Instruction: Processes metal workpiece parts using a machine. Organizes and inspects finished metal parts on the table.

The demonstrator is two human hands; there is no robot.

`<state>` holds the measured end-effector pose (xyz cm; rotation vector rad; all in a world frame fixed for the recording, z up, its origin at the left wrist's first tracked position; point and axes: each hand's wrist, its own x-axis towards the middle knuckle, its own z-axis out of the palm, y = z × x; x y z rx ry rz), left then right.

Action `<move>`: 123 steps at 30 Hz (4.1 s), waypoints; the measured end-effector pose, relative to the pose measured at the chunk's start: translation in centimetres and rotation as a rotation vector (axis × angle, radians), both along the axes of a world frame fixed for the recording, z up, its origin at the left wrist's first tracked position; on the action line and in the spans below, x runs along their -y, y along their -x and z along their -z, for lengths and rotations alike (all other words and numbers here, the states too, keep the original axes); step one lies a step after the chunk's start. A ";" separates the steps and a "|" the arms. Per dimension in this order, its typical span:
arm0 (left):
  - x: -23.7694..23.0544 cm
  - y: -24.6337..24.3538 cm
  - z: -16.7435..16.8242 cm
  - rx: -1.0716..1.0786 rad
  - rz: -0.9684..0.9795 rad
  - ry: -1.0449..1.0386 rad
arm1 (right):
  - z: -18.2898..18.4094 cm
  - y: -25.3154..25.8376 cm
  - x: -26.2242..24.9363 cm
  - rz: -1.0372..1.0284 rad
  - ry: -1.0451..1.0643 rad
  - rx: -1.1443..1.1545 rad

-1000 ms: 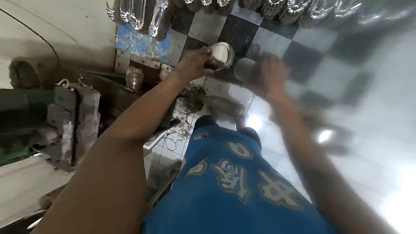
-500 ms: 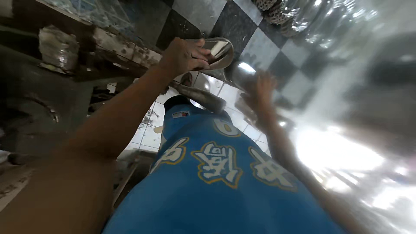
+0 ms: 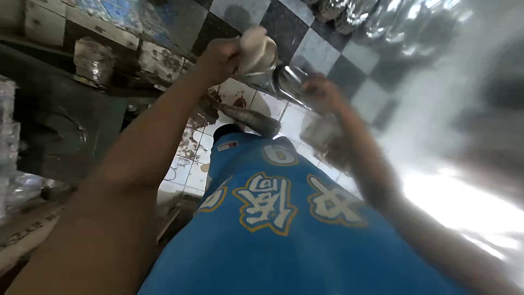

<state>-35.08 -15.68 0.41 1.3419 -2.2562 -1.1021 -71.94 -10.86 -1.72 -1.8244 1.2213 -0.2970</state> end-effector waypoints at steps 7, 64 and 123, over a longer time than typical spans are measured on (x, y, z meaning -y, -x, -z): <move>-11.2 0.9 -11.9 -0.651 -0.838 0.126 | 0.4 2.8 3.0 -0.029 -0.384 0.217; -25.5 -2.6 -14.4 -0.998 -0.726 -0.595 | -17.7 -14.2 -13.5 -0.292 -0.378 0.279; -12.8 -1.4 -3.1 0.178 -0.622 -0.168 | 9.6 6.1 -34.6 0.512 -0.456 -0.259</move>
